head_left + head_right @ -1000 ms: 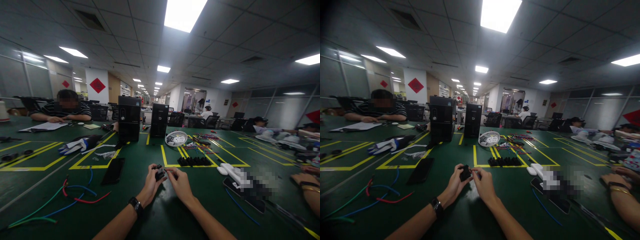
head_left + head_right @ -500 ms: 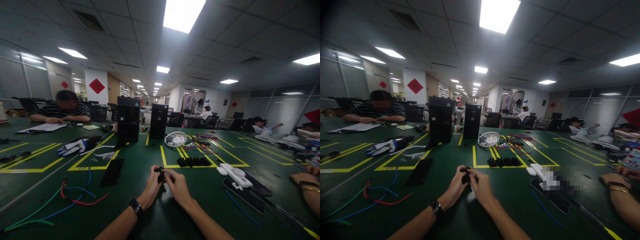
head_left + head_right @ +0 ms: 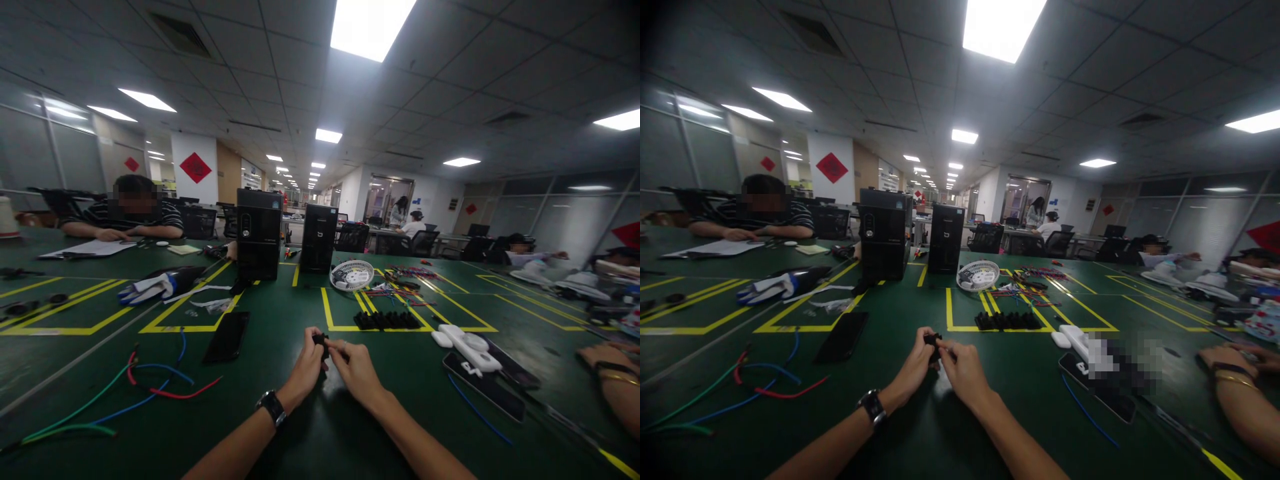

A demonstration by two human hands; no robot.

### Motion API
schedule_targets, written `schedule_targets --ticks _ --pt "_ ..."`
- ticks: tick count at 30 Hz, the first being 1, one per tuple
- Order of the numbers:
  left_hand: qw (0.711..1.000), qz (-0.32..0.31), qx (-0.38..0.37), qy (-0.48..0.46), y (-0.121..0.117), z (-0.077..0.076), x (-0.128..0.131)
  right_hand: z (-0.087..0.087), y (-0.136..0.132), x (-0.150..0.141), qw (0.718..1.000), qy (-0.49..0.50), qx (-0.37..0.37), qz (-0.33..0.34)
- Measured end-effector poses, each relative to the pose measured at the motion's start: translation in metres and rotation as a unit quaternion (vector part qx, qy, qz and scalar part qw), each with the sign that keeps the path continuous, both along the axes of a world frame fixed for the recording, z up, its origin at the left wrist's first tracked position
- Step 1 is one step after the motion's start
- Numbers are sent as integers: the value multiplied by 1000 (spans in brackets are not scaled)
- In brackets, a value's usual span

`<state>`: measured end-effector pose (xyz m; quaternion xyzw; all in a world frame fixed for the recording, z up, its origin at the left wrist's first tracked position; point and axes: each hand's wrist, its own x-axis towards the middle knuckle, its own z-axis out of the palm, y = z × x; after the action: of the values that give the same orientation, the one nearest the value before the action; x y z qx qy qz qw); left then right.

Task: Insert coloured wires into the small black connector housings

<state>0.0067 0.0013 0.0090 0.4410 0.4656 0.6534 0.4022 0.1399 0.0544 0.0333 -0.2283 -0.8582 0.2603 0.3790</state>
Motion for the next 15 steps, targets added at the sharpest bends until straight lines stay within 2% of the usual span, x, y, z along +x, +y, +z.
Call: schedule_targets --ticks 4,9,12,15 --pt "1000 13 -7 -6 -1 3 2 -4 -2 -3 1000 16 -3 18" --pt "995 17 0 -95 3 12 3 -6 -4 -7 999 26 -24 -1" --pt "992 87 27 -87 9 11 2 -3 0 -9 999 32 -37 -20" --pt "987 148 51 -37 15 6 1 13 7 -7 999 -2 -51 -20"
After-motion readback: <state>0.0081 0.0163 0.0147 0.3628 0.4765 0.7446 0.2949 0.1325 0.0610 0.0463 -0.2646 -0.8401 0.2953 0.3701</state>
